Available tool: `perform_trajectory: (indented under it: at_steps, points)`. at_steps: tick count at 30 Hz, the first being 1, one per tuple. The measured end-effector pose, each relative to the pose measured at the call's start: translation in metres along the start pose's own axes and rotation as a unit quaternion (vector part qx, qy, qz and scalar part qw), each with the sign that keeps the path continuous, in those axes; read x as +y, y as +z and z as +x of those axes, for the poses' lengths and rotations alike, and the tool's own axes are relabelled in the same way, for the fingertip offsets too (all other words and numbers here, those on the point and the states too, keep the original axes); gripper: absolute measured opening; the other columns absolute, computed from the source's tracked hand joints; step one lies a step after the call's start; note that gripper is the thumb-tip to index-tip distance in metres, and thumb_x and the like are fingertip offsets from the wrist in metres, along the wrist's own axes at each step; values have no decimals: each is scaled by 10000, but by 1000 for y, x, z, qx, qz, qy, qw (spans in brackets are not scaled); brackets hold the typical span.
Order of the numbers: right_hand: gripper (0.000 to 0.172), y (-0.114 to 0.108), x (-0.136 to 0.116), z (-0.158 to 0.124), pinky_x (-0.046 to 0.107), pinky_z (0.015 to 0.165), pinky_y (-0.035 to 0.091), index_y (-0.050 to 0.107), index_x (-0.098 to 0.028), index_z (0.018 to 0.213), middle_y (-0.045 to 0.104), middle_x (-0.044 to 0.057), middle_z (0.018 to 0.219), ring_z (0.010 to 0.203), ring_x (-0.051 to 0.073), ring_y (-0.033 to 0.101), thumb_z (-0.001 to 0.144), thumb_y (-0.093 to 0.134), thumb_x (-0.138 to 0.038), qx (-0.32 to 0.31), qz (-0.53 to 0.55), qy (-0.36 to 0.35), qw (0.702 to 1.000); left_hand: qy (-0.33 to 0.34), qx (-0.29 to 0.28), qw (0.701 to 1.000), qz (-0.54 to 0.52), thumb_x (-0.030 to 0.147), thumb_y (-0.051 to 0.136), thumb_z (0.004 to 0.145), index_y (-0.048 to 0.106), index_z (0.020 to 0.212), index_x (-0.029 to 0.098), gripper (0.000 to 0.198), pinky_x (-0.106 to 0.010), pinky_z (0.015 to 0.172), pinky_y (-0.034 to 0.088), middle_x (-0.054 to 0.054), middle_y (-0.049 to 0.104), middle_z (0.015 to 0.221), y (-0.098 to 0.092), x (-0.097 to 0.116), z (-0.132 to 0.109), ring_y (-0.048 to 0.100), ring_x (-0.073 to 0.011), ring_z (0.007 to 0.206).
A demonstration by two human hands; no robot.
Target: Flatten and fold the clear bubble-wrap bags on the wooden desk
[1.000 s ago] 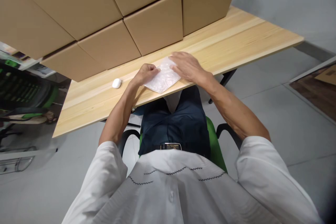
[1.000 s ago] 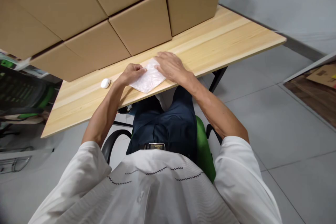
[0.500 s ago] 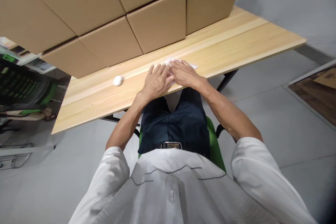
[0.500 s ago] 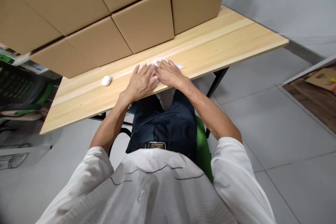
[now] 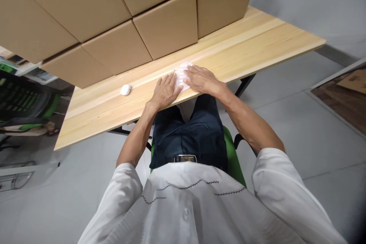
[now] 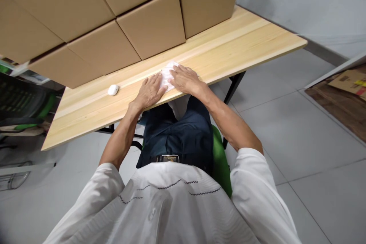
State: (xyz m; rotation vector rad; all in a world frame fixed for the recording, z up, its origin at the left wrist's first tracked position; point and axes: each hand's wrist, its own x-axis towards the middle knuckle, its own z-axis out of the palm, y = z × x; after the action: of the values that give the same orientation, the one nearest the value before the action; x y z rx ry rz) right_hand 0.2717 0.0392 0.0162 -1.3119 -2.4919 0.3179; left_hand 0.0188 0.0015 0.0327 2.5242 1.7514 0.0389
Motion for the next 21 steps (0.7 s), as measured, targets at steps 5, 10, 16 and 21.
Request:
perform_trajectory:
  at_steps: [5, 10, 16, 21]
  points:
    - [795, -6, -10, 18, 602, 1610, 305, 552, -73, 1939, 503, 210, 2035, 1942, 422, 410, 1318, 351, -527, -22, -13, -35, 999, 21, 3, 1000, -15, 670, 382, 1317, 382, 2010, 99, 898, -634, 1624, 256, -255, 340, 2102, 5, -7, 3, 326, -431, 1992]
    - [797, -4, -9, 38, 585, 1624, 282, 567, -7, 1911, 504, 225, 2024, 1941, 421, 410, 1296, 334, -458, -57, -13, -57, 997, 28, 3, 999, -32, 712, 386, 1311, 360, 2014, 88, 941, -624, 1624, 264, -268, 334, 2101, 10, -11, 6, 301, -433, 2000]
    - [844, 4, 15, 45, 649, 1620, 294, 503, -15, 1953, 458, 216, 2049, 1959, 449, 359, 1283, 358, -507, -49, 5, -23, 999, 21, 10, 999, -33, 788, 395, 1291, 371, 1988, 24, 1035, -614, 1629, 254, -330, 329, 2084, 14, -12, 9, 311, -452, 1994]
    - [856, 3, 18, 46, 644, 1626, 279, 497, -2, 1953, 453, 224, 2051, 1955, 447, 369, 1276, 359, -508, -50, 14, -12, 999, 15, 16, 999, -40, 801, 415, 1278, 371, 1979, 9, 1059, -613, 1631, 255, -342, 330, 2079, 14, -13, 8, 331, -455, 1987]
